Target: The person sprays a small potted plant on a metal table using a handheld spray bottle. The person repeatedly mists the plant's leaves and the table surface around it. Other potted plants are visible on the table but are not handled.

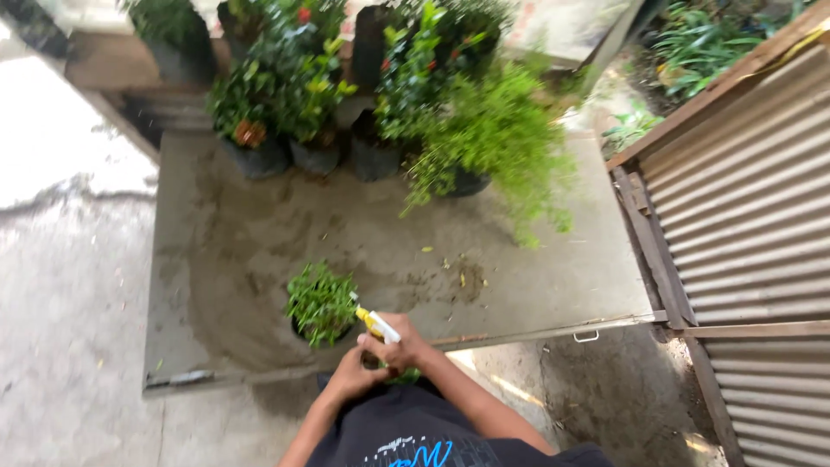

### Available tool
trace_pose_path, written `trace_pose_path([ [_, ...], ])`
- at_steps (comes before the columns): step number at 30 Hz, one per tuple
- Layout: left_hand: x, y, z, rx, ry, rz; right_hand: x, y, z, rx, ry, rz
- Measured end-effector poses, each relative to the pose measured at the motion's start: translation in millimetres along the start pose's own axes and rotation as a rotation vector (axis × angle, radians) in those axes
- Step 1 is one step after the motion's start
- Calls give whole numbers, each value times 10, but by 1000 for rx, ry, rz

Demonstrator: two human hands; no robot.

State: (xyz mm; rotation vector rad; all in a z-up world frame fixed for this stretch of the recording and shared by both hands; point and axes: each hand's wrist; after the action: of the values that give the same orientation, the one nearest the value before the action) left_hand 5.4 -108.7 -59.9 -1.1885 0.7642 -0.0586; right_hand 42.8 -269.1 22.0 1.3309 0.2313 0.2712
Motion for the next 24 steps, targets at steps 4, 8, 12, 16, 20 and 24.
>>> trace_pose_path([
  [4, 38, -345, -34, -90, 38, -1, -7, 161, 222, 161, 0, -99],
  [8, 175, -378, -113, 70, -8, 39, 44, 1, 338, -32, 16, -134],
  [12, 181, -461, -135, 49, -99, 29, 103, 49, 407, 179, 22, -104],
  [16, 244, -408, -143, -71, -131, 24, 265, -28, 420, -11, 79, -56],
  [20, 187, -327, -131, -7, -202, 124, 364, -93, 336, -5, 153, 5],
  [24, 381, 66, -134, -181, -203, 45, 468, 16, 310, -54, 198, 142],
])
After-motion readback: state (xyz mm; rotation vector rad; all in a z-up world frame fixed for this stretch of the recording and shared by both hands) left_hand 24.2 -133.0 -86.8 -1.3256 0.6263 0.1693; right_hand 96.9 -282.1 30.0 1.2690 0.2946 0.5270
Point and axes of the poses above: each hand's wrist, its own x-axis towards the middle knuckle, its own z-axis out of the back of the hand, y = z × x, and after that the axes turned 14 degrees about x, right-handed
